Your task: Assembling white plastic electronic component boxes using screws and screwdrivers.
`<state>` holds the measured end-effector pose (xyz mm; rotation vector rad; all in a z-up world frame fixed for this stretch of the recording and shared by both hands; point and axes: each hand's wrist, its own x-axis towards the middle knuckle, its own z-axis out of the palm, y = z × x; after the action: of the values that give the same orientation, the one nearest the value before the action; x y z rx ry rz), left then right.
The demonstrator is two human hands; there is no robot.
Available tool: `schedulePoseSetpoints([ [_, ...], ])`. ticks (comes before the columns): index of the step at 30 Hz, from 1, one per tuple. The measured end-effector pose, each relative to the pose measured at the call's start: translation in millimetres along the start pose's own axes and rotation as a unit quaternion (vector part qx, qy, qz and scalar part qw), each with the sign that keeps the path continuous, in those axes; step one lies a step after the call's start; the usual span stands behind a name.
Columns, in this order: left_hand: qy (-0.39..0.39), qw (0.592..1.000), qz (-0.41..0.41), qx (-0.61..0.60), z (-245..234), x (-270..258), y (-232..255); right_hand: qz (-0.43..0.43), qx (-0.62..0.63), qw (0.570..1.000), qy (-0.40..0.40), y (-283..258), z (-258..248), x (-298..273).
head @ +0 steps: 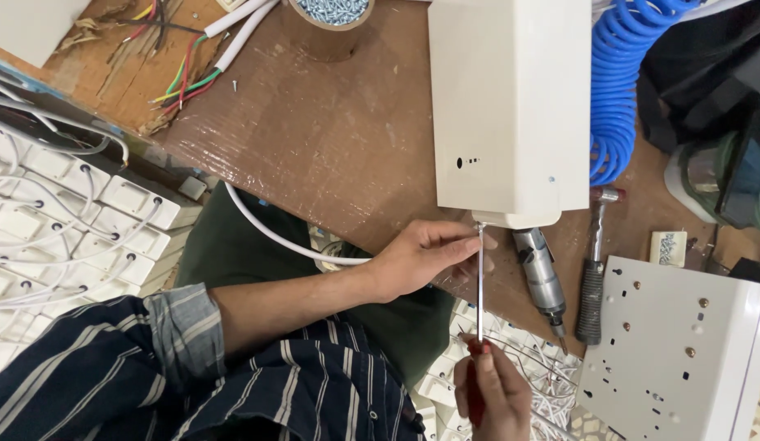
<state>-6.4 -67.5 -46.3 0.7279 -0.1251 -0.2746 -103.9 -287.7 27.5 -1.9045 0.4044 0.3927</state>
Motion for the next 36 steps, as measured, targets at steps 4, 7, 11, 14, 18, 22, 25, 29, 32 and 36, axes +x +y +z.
schedulePoseSetpoints([
  [4,0.025,0.997,-0.075,-0.020,9.3,2.5,13.8,0.080,0.502,0.800,-0.318,-6.5,0.6,0.7],
  [7,0.058,0.994,-0.092,-0.028,12.3,4.6,14.3,0.074,0.293,0.941,-0.155,-1.9,11.0,-6.7],
  [11,0.096,0.993,-0.071,-0.013,16.7,6.7,10.8,-0.310,-0.275,0.894,0.169,23.8,21.6,-22.9],
  [14,0.126,0.990,-0.065,0.000,22.4,6.6,3.9,-0.333,-0.279,0.886,0.163,16.3,23.0,-19.7],
  [18,0.119,0.988,-0.100,-0.009,25.1,4.1,28.3,0.114,0.223,0.967,-0.047,40.6,-1.7,-5.2],
  [22,0.088,0.988,-0.124,-0.012,25.6,7.7,18.8,0.151,0.312,0.934,-0.086,10.4,0.4,-7.1],
  [25,0.114,0.987,-0.116,0.005,25.7,5.4,15.2,0.063,0.232,0.969,-0.057,-5.5,13.1,-13.8],
  [29,0.123,0.989,-0.080,0.027,20.7,7.3,0.7,-0.351,-0.281,0.881,0.147,-15.1,23.8,-21.7],
  [32,0.102,0.991,-0.086,0.017,28.4,6.9,22.3,0.108,0.313,0.936,-0.117,67.6,-13.1,0.0],
  [36,0.094,0.988,-0.123,0.008,24.6,6.5,17.5,0.098,0.240,0.964,-0.064,17.6,5.7,-9.1],
])
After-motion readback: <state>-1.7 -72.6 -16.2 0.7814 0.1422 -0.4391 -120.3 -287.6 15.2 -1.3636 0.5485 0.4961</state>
